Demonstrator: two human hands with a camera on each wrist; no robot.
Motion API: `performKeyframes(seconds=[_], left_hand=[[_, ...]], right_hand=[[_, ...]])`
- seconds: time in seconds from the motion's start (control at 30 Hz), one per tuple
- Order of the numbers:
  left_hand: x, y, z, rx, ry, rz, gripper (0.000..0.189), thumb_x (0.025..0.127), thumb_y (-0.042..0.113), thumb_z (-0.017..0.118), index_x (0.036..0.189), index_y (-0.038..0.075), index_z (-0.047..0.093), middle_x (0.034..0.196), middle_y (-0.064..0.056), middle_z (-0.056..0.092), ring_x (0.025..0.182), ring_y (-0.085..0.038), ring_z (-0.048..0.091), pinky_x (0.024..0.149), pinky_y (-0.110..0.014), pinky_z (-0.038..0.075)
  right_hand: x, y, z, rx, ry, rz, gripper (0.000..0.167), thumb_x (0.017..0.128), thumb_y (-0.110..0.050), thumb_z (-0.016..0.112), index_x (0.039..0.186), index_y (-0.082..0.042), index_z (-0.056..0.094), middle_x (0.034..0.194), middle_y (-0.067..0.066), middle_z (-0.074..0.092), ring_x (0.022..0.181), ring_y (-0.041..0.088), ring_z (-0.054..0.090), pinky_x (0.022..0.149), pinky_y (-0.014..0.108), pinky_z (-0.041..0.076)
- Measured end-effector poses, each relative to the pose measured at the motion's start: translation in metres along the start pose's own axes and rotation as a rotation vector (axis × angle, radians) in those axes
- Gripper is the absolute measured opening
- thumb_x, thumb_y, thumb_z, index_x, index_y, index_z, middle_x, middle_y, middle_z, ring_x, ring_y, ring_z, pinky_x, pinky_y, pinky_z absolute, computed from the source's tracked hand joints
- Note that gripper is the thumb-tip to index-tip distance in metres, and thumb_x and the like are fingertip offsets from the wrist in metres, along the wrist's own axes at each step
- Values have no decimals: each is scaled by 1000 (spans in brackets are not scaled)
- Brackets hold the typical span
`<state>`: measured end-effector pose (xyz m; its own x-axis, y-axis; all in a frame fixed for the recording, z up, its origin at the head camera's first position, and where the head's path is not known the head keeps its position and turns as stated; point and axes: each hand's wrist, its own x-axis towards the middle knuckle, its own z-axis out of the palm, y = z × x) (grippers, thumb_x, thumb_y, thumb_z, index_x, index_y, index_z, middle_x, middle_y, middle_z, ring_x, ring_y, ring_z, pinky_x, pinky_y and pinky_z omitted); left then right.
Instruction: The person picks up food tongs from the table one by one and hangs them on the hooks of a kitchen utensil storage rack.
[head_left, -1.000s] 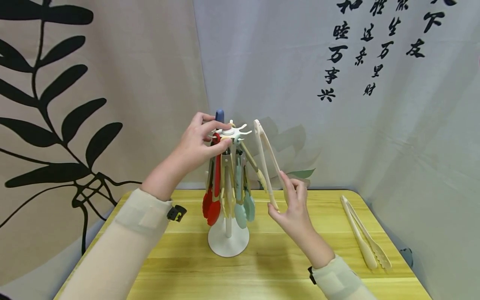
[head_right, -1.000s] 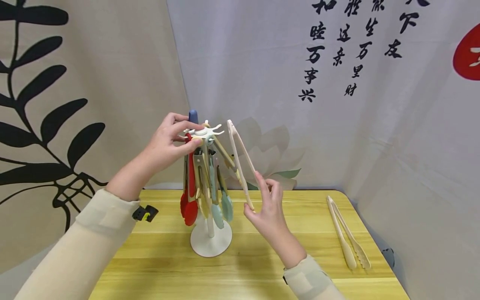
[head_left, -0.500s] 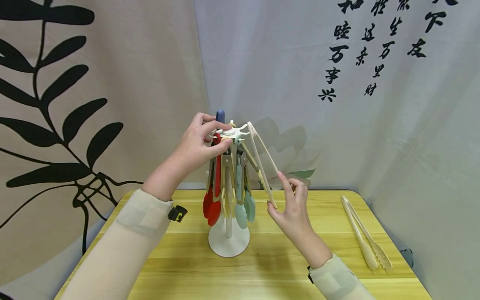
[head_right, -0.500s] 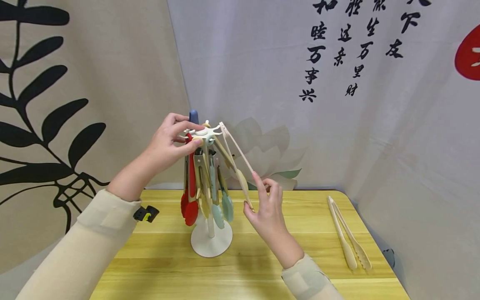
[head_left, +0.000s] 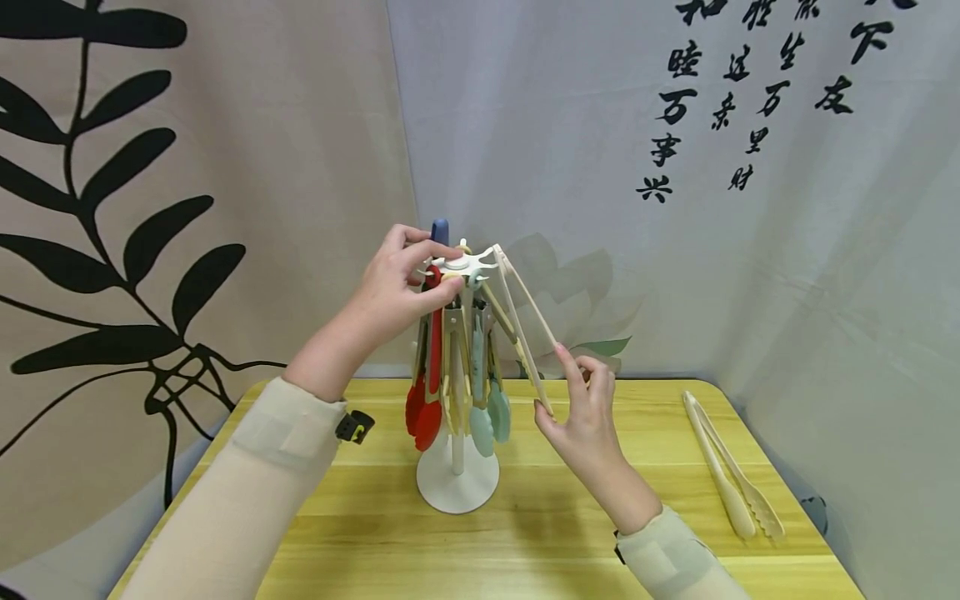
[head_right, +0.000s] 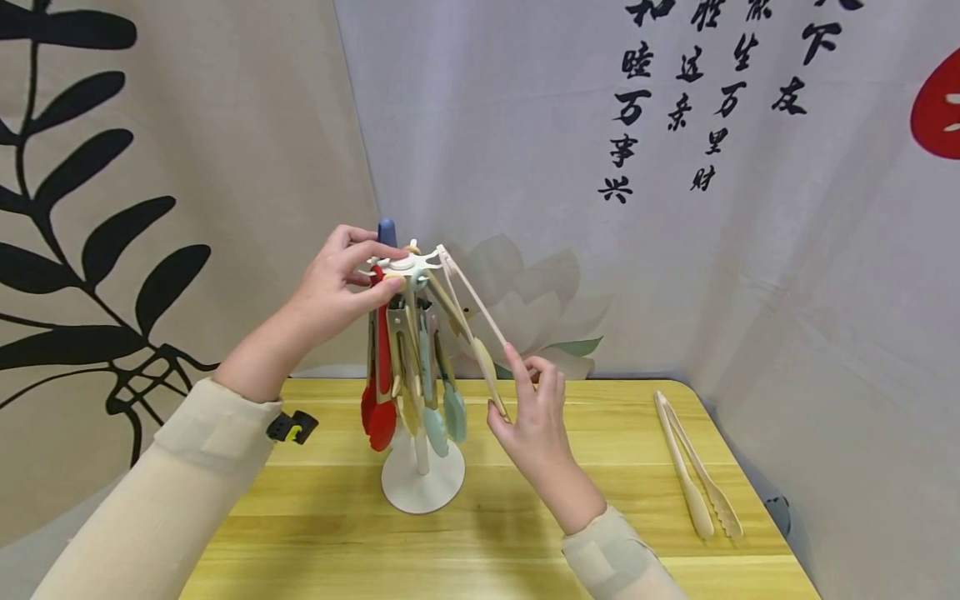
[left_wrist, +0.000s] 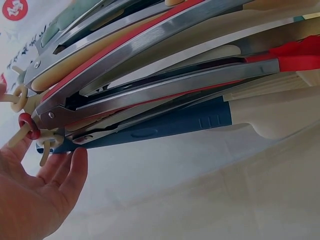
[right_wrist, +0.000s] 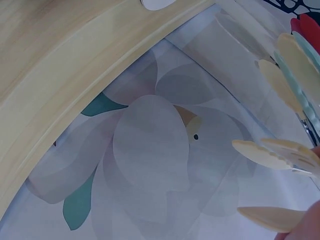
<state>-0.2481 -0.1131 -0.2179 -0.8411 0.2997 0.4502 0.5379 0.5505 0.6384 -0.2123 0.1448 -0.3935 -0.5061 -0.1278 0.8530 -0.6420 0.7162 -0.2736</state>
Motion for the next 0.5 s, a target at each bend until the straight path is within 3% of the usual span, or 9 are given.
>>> performKeyframes(seconds=[0.5], left_hand=[[0, 0, 0, 4, -2, 2, 32, 86, 39, 64, 116, 28, 64, 128, -3, 38, 100, -22, 54, 90, -38, 50]], right_hand=[[0, 0, 4, -47, 1, -17, 89, 65, -2, 81, 142, -11, 37, 113, 20, 36, 91, 34, 35, 75, 38, 30]])
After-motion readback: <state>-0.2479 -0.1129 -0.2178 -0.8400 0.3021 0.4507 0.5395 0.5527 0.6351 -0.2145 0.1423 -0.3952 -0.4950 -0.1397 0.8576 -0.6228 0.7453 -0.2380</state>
